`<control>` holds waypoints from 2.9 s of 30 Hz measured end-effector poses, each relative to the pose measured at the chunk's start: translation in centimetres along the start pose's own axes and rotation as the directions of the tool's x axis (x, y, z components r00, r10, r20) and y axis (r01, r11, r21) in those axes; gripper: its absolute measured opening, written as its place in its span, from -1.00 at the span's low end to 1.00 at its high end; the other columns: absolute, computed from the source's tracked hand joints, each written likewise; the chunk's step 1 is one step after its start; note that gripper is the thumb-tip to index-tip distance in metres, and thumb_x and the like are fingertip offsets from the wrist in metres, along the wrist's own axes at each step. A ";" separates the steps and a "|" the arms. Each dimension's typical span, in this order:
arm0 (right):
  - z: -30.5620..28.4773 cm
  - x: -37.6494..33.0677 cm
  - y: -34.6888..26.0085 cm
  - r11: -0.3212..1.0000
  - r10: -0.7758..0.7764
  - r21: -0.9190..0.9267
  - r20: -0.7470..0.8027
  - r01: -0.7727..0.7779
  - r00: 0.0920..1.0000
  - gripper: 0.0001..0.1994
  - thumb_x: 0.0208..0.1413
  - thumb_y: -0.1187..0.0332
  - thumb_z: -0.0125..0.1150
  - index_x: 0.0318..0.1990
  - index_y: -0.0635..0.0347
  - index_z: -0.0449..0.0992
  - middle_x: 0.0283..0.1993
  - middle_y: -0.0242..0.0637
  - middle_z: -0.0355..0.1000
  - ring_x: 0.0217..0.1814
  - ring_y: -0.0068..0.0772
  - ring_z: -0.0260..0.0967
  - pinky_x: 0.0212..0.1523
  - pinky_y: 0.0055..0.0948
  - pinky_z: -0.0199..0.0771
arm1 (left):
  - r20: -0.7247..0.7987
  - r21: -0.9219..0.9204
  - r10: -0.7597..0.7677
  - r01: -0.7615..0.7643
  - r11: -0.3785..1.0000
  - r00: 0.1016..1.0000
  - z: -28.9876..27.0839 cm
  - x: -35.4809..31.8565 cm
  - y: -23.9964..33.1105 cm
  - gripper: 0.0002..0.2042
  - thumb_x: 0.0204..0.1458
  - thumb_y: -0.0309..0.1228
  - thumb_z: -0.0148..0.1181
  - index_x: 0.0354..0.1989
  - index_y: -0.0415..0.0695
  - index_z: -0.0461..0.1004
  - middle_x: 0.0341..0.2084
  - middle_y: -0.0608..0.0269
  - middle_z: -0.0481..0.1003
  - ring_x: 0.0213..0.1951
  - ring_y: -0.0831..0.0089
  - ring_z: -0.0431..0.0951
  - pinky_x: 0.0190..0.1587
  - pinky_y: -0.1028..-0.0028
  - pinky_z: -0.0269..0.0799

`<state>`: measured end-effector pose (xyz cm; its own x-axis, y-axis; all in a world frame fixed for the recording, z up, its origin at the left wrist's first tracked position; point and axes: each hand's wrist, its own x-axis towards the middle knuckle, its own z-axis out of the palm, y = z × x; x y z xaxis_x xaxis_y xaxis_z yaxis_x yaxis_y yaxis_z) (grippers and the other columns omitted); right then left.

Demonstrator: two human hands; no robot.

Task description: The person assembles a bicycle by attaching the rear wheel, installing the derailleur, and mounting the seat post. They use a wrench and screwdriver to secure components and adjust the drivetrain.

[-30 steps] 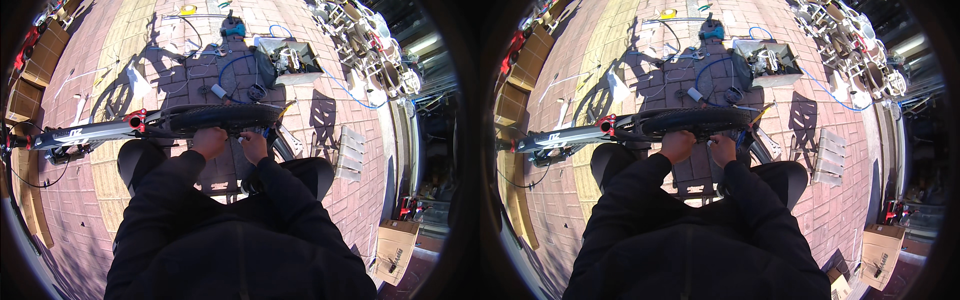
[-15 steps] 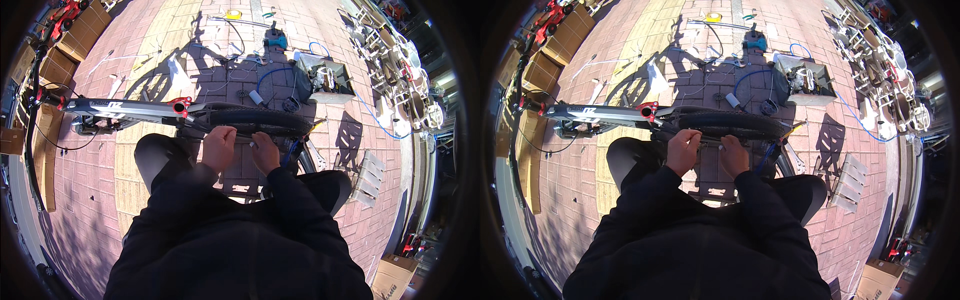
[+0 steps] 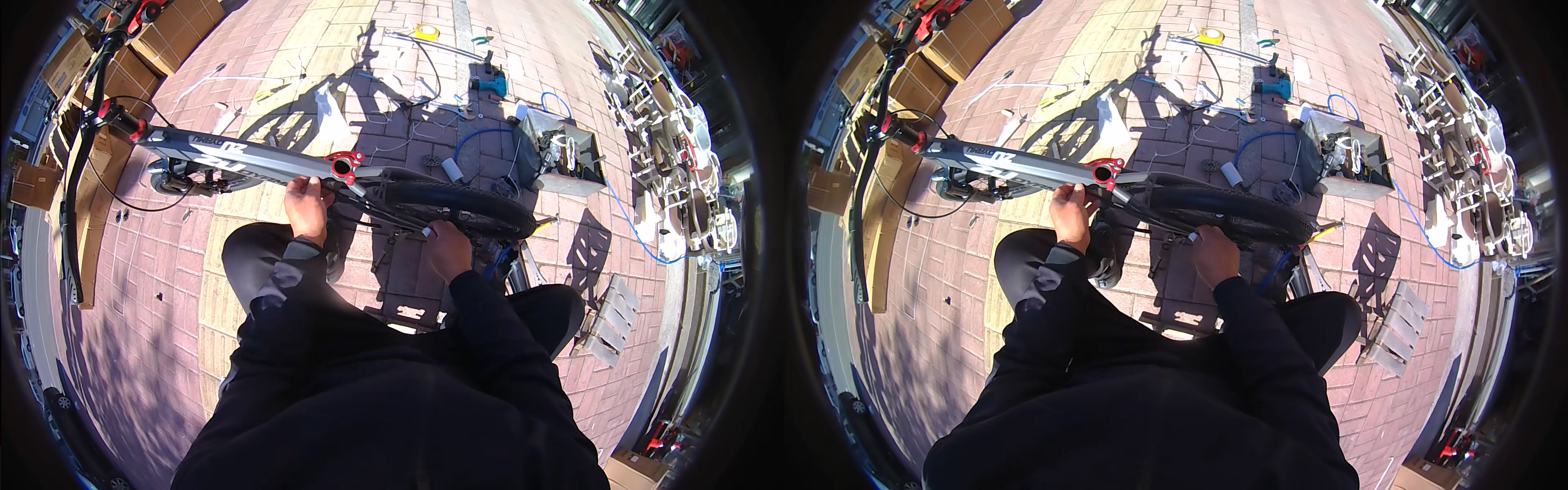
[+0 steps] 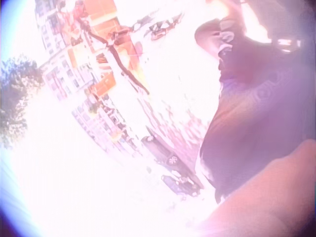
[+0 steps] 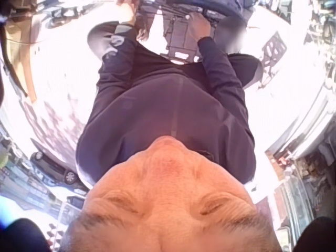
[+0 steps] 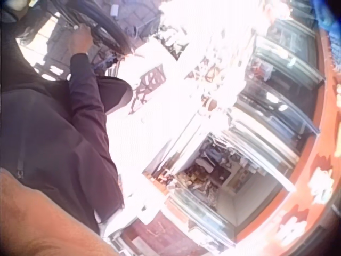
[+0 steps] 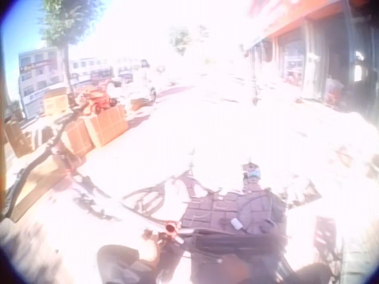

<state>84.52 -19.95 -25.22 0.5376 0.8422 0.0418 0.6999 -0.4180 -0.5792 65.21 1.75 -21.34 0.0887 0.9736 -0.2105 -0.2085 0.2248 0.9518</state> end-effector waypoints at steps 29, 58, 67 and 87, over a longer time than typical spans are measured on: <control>0.3 1.0 0.1 0.992 -0.010 -0.128 0.090 0.021 0.996 -0.81 0.23 0.26 0.15 -0.20 0.13 0.60 -0.25 -0.08 0.52 -0.17 0.11 0.52 -0.17 0.05 0.49 | 0.239 0.887 0.440 -0.010 -0.461 0.865 -8.8 19.0 25.9 -0.65 0.22 -0.30 -0.06 -0.17 -0.14 0.70 -0.17 0.01 0.67 -0.09 0.11 0.70 -0.08 0.15 0.60; 3.2 8.2 -14.5 0.879 -0.378 -0.217 0.229 0.425 0.897 -0.88 0.07 0.37 0.16 -0.31 0.16 0.59 -0.34 -0.21 0.57 -0.28 -0.16 0.61 -0.36 -0.19 0.59 | 0.236 0.886 0.543 0.051 -0.460 0.806 -10.9 22.0 24.8 -0.65 0.19 -0.27 -0.07 -0.19 -0.18 0.64 -0.22 -0.18 0.64 -0.14 -0.13 0.67 -0.07 0.03 0.59; 2.7 7.7 -14.6 0.895 -0.390 -0.158 0.179 0.417 0.903 -0.83 0.16 0.33 0.12 -0.29 0.14 0.62 -0.34 -0.23 0.56 -0.25 -0.17 0.59 -0.28 -0.18 0.56 | 0.048 0.498 0.104 -0.114 0.860 0.993 -5.9 2.8 13.4 -0.73 0.18 -0.34 0.21 -0.07 -0.29 0.54 -0.33 0.27 0.56 -0.32 0.43 0.54 -0.29 0.48 0.47; -15.0 5.2 2.3 0.970 0.081 -0.214 -0.159 -0.114 0.984 -0.61 0.27 0.01 0.17 -0.22 0.21 0.60 -0.28 -0.09 0.53 -0.22 0.09 0.54 -0.20 -0.05 0.50 | 0.135 0.246 -0.119 0.083 0.966 0.984 -0.6 -0.3 -1.0 -0.80 0.37 -0.38 0.01 -0.27 -0.22 0.45 -0.45 0.22 0.58 -0.53 0.52 0.57 -0.42 0.49 0.56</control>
<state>96.01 -21.67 -14.13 0.6602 0.7409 0.1236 0.7183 -0.5746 -0.3922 64.82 1.28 -22.41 0.2437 0.9253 -0.2904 0.0453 0.2883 0.9565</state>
